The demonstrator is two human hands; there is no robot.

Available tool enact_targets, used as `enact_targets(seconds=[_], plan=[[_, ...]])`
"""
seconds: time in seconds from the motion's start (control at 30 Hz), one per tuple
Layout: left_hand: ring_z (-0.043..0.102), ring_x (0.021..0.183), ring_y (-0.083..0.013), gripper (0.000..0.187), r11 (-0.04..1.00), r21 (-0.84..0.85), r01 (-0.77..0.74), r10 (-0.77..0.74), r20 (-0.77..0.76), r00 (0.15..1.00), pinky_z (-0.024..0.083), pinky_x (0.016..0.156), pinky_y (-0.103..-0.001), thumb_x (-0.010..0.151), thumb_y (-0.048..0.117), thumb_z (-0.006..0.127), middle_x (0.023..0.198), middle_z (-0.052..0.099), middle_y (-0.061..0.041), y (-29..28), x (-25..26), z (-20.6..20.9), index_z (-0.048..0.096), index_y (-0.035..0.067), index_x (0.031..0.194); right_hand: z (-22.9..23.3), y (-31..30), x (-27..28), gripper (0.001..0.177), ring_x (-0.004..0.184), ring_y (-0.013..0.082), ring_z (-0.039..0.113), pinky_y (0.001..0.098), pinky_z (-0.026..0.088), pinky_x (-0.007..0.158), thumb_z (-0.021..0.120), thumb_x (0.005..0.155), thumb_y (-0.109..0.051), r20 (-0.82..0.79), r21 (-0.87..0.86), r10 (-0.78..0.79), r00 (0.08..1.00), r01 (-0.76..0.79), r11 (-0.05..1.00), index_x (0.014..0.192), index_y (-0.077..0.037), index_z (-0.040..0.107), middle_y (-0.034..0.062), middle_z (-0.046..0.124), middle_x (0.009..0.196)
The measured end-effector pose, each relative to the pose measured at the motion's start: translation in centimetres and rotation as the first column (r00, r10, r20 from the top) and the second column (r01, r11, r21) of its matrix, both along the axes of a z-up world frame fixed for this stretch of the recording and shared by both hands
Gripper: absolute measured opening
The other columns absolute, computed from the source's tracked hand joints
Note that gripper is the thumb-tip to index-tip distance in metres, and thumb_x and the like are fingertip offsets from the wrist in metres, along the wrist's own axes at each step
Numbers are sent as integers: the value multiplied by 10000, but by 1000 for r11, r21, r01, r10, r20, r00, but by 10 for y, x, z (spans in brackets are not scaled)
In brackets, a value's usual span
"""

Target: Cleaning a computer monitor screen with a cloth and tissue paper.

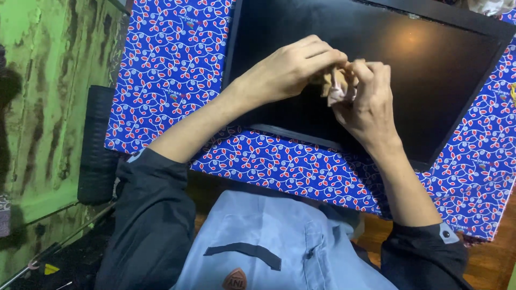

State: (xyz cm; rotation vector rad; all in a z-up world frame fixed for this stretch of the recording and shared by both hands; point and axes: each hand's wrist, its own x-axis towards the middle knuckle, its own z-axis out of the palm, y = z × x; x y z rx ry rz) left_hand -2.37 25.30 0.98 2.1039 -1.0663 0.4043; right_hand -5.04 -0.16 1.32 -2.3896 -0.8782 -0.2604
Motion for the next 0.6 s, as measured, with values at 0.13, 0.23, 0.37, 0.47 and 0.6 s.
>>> enact_targets(seconds=[0.13,0.23,0.37,0.47,0.6], plan=[[567,1235,-286,654,999,33,-6,5,40,999,500,1017,-403,829,46,767,1342,583,-85,-15,-5,20,508,81,1429,13,-10,3,688,1107,357,549,452,497,977,795,872,-47,126,-49,57,990,-51,997,1426,-3,390,223,533,1209],[553,1197,-284,680,997,63,-42,34,125,992,487,967,-407,827,114,756,1362,556,-96,-32,-7,17,499,110,1457,15,-32,10,682,1168,357,535,457,452,1080,690,853,-67,-46,141,92,995,-85,986,1449,-12,363,227,506,1225],[554,1131,-242,461,983,169,-67,16,290,957,495,884,-375,973,195,735,1321,554,-57,-53,-5,-10,556,159,1396,16,-56,19,469,1223,243,539,337,434,1145,680,1029,-183,-185,536,115,976,2,844,1367,-37,389,140,514,1285],[552,1120,-255,386,982,189,-29,-35,329,944,530,887,-356,932,233,744,1282,553,-59,-50,-5,-10,595,154,1279,26,-50,16,295,1288,311,566,382,451,1177,613,1032,-99,-30,289,-100,994,105,952,1299,5,546,192,571,1334],[555,1109,-262,351,979,197,54,-105,262,959,567,916,-338,920,227,753,1256,554,-52,-21,-13,5,620,139,1232,25,-38,10,202,1447,341,539,430,419,1266,617,1074,-31,30,60,-2,1000,0,998,1270,5,648,170,618,1430]])
